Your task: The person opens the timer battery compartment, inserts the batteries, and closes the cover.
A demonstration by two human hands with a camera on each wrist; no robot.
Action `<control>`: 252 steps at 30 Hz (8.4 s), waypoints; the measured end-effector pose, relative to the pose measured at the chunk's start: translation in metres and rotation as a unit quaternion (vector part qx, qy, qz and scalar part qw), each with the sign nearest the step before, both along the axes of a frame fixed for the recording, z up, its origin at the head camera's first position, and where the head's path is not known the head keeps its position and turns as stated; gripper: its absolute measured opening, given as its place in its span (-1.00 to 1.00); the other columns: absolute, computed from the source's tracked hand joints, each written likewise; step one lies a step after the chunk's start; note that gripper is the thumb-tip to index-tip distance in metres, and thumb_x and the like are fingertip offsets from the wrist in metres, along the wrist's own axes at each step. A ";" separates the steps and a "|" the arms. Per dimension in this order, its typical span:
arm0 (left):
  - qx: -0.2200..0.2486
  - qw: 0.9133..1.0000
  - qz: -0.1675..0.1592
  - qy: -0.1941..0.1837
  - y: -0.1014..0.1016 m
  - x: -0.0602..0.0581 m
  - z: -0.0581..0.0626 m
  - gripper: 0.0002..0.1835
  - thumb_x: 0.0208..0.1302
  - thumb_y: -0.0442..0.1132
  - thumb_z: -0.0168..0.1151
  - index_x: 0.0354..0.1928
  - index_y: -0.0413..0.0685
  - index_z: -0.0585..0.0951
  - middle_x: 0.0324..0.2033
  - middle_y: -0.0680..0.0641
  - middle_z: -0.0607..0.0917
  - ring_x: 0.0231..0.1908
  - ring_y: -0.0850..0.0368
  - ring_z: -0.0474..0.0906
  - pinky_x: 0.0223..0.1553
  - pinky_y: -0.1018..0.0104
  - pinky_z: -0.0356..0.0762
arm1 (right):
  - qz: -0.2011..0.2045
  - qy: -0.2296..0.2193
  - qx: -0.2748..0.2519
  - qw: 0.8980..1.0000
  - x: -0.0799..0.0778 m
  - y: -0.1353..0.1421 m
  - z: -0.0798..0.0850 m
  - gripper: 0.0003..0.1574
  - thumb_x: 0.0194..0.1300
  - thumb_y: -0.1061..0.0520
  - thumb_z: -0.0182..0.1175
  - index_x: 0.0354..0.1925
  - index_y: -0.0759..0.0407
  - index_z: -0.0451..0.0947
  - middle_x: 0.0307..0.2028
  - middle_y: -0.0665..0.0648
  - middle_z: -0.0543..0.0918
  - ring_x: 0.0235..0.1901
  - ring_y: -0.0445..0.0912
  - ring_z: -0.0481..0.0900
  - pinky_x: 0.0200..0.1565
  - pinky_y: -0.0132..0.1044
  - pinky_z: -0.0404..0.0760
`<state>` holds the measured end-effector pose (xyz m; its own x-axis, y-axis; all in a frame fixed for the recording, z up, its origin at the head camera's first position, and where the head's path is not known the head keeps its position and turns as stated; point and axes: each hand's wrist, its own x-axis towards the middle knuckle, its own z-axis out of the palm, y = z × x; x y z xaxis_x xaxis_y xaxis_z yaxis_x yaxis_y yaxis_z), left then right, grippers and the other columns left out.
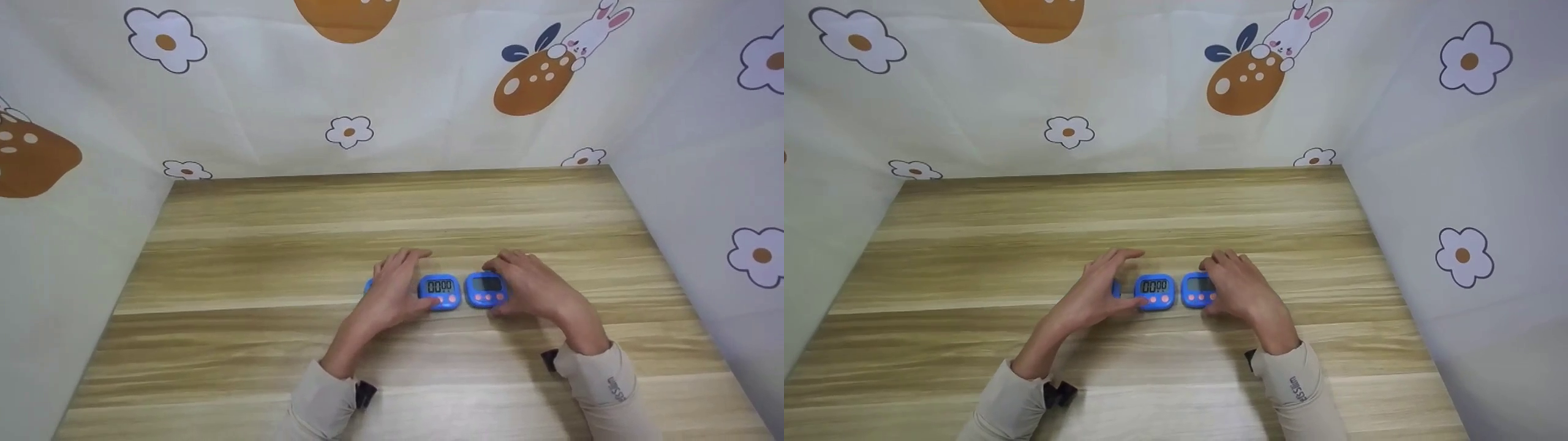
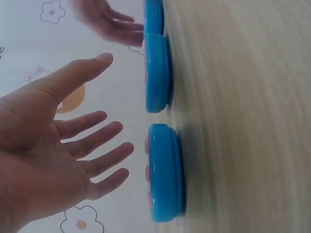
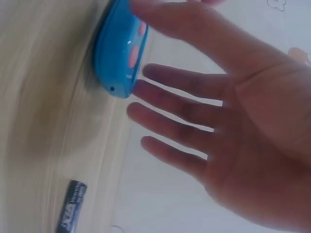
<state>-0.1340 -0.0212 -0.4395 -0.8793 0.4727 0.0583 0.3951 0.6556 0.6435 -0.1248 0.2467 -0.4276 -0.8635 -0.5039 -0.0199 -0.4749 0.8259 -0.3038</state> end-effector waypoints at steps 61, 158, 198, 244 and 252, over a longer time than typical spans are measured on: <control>0.317 0.941 -0.107 -0.052 0.011 0.017 0.014 -0.16 0.07 -0.26 0.51 0.34 0.10 0.25 0.19 0.07 0.47 0.12 0.13 0.46 0.07 0.25 0.54 | 0.128 0.106 -0.329 0.930 0.024 -0.051 0.049 -0.18 -0.13 0.21 0.60 0.13 0.22 0.49 0.08 0.11 0.59 0.04 -0.01 0.46 0.08 -0.24 0.50; 0.642 0.652 -0.017 -0.402 0.019 0.025 0.015 -0.53 0.25 -0.56 0.08 0.08 -0.15 0.14 0.08 -0.40 0.50 -0.15 -0.25 0.59 0.01 -0.10 0.56 | 0.115 0.086 -0.304 0.942 0.011 -0.042 0.024 -0.15 -0.04 0.01 0.57 0.23 0.03 0.50 0.08 -0.03 0.52 -0.08 -0.12 0.50 -0.07 -0.18 0.56; 0.567 0.741 0.023 -0.359 0.018 0.024 0.019 -0.05 0.05 -0.74 0.19 0.44 -0.01 0.09 0.30 -0.22 0.24 0.19 -0.26 0.42 0.19 -0.07 0.41 | -0.006 -0.034 -0.096 0.995 0.004 0.055 -0.028 -0.40 -0.02 -0.05 0.55 0.01 0.05 0.64 0.04 0.04 0.55 0.11 0.03 0.44 0.15 0.04 0.42; 0.511 0.815 0.011 -0.273 0.033 0.026 0.011 -0.14 0.05 -0.62 0.34 0.34 0.05 0.21 0.21 -0.20 0.35 0.09 -0.13 0.50 0.02 0.05 0.59 | 0.021 0.195 -0.252 0.948 0.022 -0.046 0.039 -0.78 0.03 0.28 0.50 -0.34 0.12 0.67 -0.41 -0.10 0.64 -0.45 -0.23 0.56 -0.45 -0.40 0.61; 0.528 0.800 0.008 -0.286 0.030 0.026 0.011 -0.14 0.06 -0.63 0.32 0.34 0.09 0.21 0.23 -0.22 0.31 0.06 -0.16 0.52 0.01 0.02 0.59 | 0.059 0.116 -0.241 0.962 0.020 -0.037 0.038 -0.76 0.23 0.18 0.37 -0.10 0.07 0.74 -0.23 -0.12 0.67 -0.26 -0.24 0.59 -0.29 -0.33 0.64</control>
<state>-0.1075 0.0088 -0.4289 -0.9101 0.4144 0.0031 -0.1655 -0.3703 0.9141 -0.1045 0.2092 -0.3897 -0.7530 -0.5006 0.4272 -0.6577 0.5524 -0.5121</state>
